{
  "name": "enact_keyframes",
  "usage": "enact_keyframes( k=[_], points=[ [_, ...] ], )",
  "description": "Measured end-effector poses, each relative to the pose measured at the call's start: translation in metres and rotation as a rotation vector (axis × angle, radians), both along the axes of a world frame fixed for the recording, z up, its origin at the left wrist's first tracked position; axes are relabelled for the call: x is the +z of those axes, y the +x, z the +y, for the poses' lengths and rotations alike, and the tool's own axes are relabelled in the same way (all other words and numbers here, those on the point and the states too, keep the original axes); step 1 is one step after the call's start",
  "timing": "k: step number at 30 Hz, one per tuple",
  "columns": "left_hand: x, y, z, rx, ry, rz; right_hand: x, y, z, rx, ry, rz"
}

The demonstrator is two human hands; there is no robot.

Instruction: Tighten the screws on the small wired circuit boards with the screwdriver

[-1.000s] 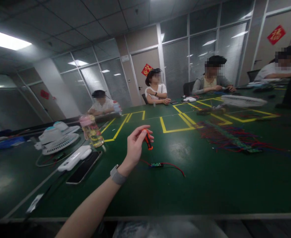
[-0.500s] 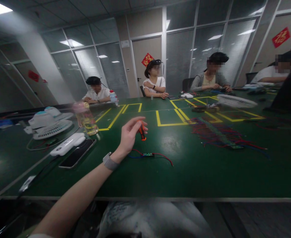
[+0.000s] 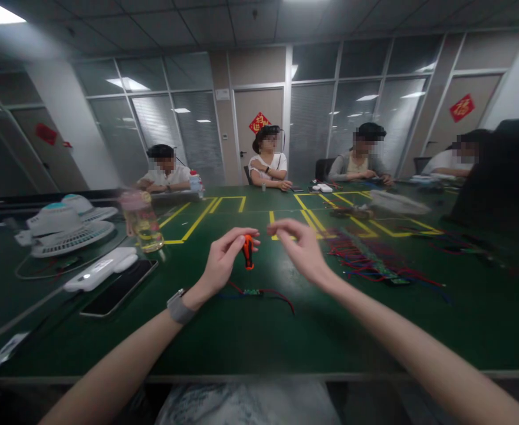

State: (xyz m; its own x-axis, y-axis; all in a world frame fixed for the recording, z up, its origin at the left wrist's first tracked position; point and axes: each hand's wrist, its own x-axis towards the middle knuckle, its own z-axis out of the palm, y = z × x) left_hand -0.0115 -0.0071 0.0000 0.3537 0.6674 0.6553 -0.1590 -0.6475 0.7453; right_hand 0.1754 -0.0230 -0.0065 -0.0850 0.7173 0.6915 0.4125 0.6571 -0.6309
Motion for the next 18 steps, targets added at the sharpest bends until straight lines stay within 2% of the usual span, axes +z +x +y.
enact_keyframes(
  k=[4,7,12,16,18],
  points=[
    [0.002,0.001,-0.002,-0.042,-0.033,-0.007,-0.046,-0.008,0.004,0.166,-0.289,-0.118],
    [0.002,0.002,-0.001,-0.044,-0.054,-0.038,-0.068,-0.012,0.002,0.232,-0.351,-0.250],
    [0.001,0.002,0.002,0.030,-0.020,-0.014,-0.073,-0.015,0.003,0.245,-0.298,-0.341],
    [0.000,-0.001,0.004,0.265,0.175,0.046,-0.074,-0.018,0.006,0.229,-0.256,-0.376],
    [0.001,-0.002,0.004,0.316,0.246,0.086,-0.075,-0.019,0.006,0.231,-0.250,-0.379]
  ],
)
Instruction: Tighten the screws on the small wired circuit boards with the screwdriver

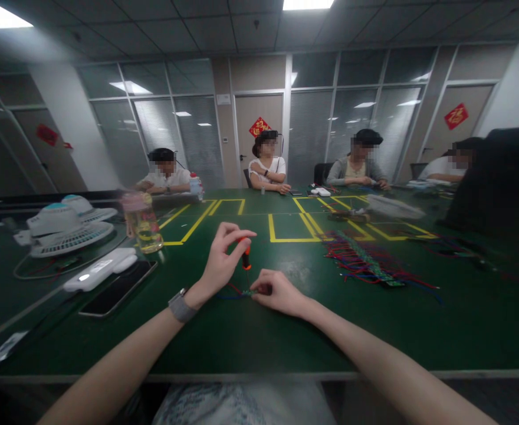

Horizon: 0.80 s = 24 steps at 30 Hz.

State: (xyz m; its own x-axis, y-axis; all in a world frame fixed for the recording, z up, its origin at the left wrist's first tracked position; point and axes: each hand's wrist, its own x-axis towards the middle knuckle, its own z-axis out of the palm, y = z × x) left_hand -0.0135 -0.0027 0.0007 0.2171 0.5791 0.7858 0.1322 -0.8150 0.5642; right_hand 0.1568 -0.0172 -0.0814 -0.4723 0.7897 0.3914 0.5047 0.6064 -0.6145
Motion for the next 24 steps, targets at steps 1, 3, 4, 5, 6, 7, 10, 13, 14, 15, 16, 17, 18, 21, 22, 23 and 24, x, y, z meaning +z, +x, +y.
enact_keyframes(
  k=[1,3,4,5,6,7,10,13,14,15,16,17,18,21,22,23,24],
  points=[
    [0.0006,-0.0002,0.0002,-0.031,-0.003,0.015,-0.0003,-0.0004,0.0001,0.001,0.002,-0.003],
    [0.0013,0.0002,0.0007,-0.181,-0.097,0.014,-0.0008,-0.0009,0.0005,0.000,0.003,-0.008],
    [0.0013,0.0006,0.0012,-0.256,-0.163,0.001,-0.0010,-0.0010,0.0007,-0.001,0.001,-0.010],
    [0.0010,0.0011,0.0016,-0.303,-0.220,-0.011,-0.0014,-0.0011,0.0010,-0.003,-0.001,-0.011],
    [0.0006,0.0014,0.0020,-0.311,-0.250,-0.021,-0.0018,-0.0012,0.0013,-0.005,-0.004,-0.011],
    [0.0001,0.0016,0.0023,-0.280,-0.245,-0.025,-0.0022,-0.0012,0.0016,-0.009,-0.006,-0.011],
    [-0.0001,0.0012,0.0022,-0.096,-0.105,-0.009,-0.0032,-0.0011,0.0019,-0.014,-0.005,-0.014],
    [0.0020,0.0009,0.0017,-0.129,-0.100,-0.013,-0.0033,-0.0009,0.0020,-0.006,-0.008,-0.017],
    [0.0026,0.0010,0.0018,-0.198,-0.152,-0.026,-0.0031,-0.0009,0.0021,-0.003,-0.008,-0.018],
    [0.0030,0.0011,0.0021,-0.260,-0.208,-0.042,-0.0028,-0.0008,0.0021,-0.002,-0.007,-0.019],
    [0.0030,0.0012,0.0025,-0.293,-0.253,-0.054,-0.0025,-0.0009,0.0020,-0.001,-0.006,-0.020],
    [0.0028,0.0012,0.0031,-0.289,-0.271,-0.059,-0.0021,-0.0009,0.0020,-0.003,-0.004,-0.020],
    [0.0024,0.0012,0.0035,-0.250,-0.259,-0.057,-0.0017,-0.0010,0.0019,-0.008,-0.003,-0.020],
    [0.0012,0.0009,0.0038,-0.137,-0.162,-0.037,-0.0005,-0.0016,0.0011,-0.029,-0.002,-0.027],
    [0.0012,0.0010,0.0035,-0.158,-0.159,-0.039,-0.0001,-0.0019,0.0008,-0.035,-0.001,-0.029],
    [0.0013,0.0012,0.0031,-0.209,-0.180,-0.044,0.0003,-0.0020,0.0004,-0.039,0.000,-0.029],
    [0.0015,0.0015,0.0025,-0.269,-0.217,-0.052,0.0006,-0.0022,0.0000,-0.040,0.001,-0.028]
  ],
)
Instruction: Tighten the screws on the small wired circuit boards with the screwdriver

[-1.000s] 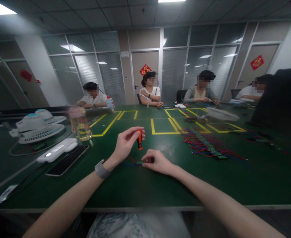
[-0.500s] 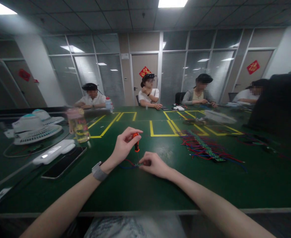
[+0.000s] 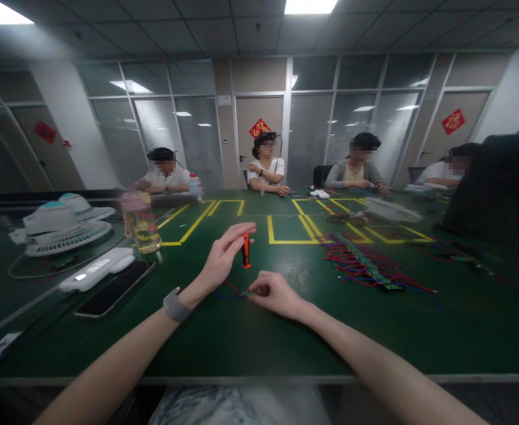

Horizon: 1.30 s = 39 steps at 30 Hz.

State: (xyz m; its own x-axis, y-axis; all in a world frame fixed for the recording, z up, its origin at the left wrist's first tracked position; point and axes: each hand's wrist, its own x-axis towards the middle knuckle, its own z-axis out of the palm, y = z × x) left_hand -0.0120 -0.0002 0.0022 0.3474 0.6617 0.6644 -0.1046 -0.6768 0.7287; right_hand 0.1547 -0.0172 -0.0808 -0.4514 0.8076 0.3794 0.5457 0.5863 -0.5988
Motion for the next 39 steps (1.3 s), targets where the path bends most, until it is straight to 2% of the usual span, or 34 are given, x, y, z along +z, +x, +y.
enact_keyframes(
  k=[2,3,8,9,13,15,17,19,21,23,25,29,30,32,34,36,37,39],
  points=[
    [0.0003,0.0006,-0.0009,-0.075,-0.069,-0.010,0.0007,-0.0002,-0.0008,-0.002,0.001,-0.001],
    [0.0004,0.0008,-0.0012,-0.065,-0.078,-0.008,0.0010,-0.0003,-0.0010,-0.004,0.001,-0.004],
    [0.0012,-0.0001,-0.0013,0.163,0.100,0.037,0.0015,-0.0008,-0.0012,-0.013,0.008,-0.023],
    [0.0017,-0.0003,-0.0011,0.150,0.101,0.039,0.0016,-0.0008,-0.0011,-0.012,0.011,-0.024],
    [0.0030,-0.0008,0.0004,-0.034,-0.037,0.019,0.0017,-0.0012,-0.0010,-0.008,0.014,-0.019],
    [0.0025,-0.0014,0.0009,0.027,-0.010,0.028,0.0018,-0.0013,-0.0013,-0.006,0.009,-0.013],
    [0.0020,-0.0021,0.0006,0.171,0.110,0.059,0.0018,-0.0014,-0.0016,-0.010,0.003,-0.010],
    [0.0018,-0.0023,-0.0002,0.226,0.192,0.083,0.0019,-0.0013,-0.0018,-0.014,-0.002,-0.009],
    [0.0016,-0.0017,-0.0006,0.122,0.137,0.067,0.0020,-0.0012,-0.0019,-0.013,-0.002,-0.010],
    [0.0011,-0.0008,-0.0002,-0.029,0.003,0.032,0.0020,-0.0012,-0.0017,-0.008,0.001,-0.011],
    [0.0002,-0.0002,0.0009,-0.059,-0.065,0.012,0.0018,-0.0013,-0.0014,-0.006,0.004,-0.012],
    [0.0001,-0.0011,0.0010,0.191,0.094,0.052,0.0007,-0.0013,-0.0008,-0.005,0.010,-0.011],
    [0.0005,-0.0012,0.0005,0.216,0.125,0.065,0.0004,-0.0011,-0.0007,-0.005,0.013,-0.011],
    [0.0015,-0.0009,-0.0006,0.154,0.108,0.066,0.0001,-0.0004,-0.0007,-0.003,0.016,-0.013],
    [0.0018,-0.0001,-0.0011,0.012,0.012,0.038,0.0003,0.0002,-0.0008,0.001,0.012,-0.015],
    [0.0014,0.0004,-0.0010,-0.047,-0.060,0.022,0.0008,0.0007,-0.0008,0.005,0.004,-0.016],
    [0.0010,0.0003,-0.0010,-0.015,-0.051,0.022,0.0012,0.0008,-0.0007,0.008,0.001,-0.016],
    [0.0007,-0.0006,-0.0011,0.137,0.051,0.043,0.0017,0.0008,-0.0005,0.013,-0.005,-0.015]
  ],
)
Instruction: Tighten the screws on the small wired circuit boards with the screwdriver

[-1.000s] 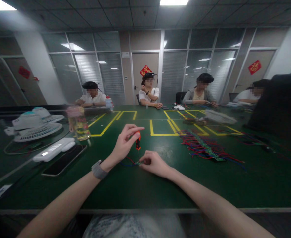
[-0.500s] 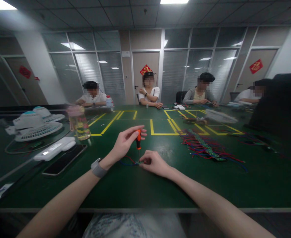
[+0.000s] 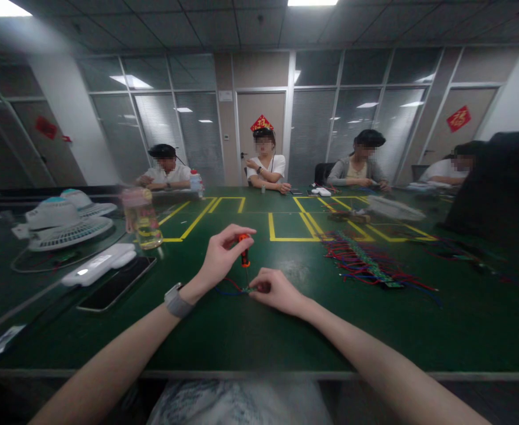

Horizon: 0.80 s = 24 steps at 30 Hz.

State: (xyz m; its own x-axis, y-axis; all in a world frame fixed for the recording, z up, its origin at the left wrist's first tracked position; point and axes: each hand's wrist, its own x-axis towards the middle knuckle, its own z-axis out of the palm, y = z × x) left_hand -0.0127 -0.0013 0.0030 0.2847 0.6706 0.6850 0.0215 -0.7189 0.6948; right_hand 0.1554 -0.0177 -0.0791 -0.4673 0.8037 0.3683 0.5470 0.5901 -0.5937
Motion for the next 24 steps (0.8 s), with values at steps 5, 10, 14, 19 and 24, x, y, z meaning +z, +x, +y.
enact_keyframes(
  k=[5,10,14,19,24],
  points=[
    [0.0008,-0.0005,0.0005,0.009,0.045,0.017,0.0007,0.0000,0.0004,0.008,-0.004,0.006],
    [-0.0022,0.0021,0.0052,-0.174,-0.163,-0.089,0.0016,0.0006,-0.0012,0.013,0.004,0.007],
    [-0.0023,-0.0003,0.0054,0.067,0.016,-0.035,0.0017,0.0003,-0.0015,0.007,0.005,0.001],
    [-0.0017,-0.0004,0.0026,-0.143,-0.062,-0.055,-0.0006,0.0000,0.0011,-0.025,0.026,-0.007],
    [-0.0063,0.0003,0.0053,0.014,0.019,-0.027,-0.0028,0.0030,0.0020,-0.085,0.069,0.000]
  ],
)
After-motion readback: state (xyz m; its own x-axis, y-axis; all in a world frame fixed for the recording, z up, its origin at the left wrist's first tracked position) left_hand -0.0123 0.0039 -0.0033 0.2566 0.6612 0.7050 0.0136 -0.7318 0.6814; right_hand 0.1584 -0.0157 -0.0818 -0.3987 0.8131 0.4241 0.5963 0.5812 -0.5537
